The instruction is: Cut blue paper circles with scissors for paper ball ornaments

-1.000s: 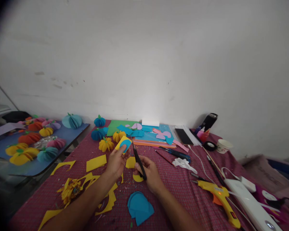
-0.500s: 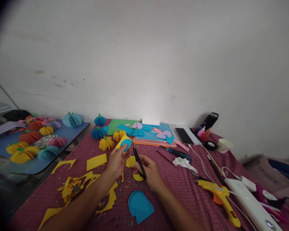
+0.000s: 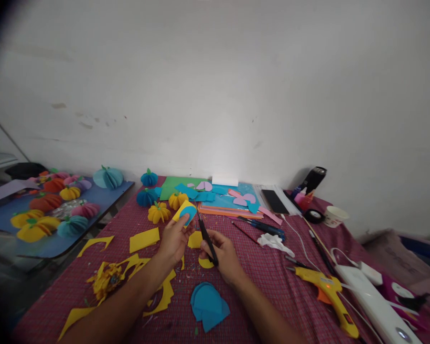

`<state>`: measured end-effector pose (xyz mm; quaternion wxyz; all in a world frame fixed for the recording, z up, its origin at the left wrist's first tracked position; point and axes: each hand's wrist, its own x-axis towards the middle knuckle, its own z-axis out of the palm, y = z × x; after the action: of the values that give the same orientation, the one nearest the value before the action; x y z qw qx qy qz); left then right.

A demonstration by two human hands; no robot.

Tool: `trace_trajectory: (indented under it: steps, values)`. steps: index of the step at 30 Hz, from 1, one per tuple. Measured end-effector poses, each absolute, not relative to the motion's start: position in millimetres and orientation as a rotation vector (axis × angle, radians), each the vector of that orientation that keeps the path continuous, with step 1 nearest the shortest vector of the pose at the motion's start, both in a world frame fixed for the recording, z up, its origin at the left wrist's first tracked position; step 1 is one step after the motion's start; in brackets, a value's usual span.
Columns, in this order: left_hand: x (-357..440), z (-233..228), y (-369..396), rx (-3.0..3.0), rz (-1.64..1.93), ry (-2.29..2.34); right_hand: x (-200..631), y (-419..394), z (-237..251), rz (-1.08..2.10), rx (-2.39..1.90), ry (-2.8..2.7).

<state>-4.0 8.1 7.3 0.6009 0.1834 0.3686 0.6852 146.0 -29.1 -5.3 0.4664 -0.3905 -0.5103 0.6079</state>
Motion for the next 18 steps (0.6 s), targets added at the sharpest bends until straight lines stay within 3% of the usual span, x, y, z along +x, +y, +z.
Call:
trace_trajectory:
  steps: [18]
  values:
    - [-4.8,2.8,9.5,0.453,1.589,0.836,145.4,-29.3,-4.0,1.464,-0.973,-1.287]
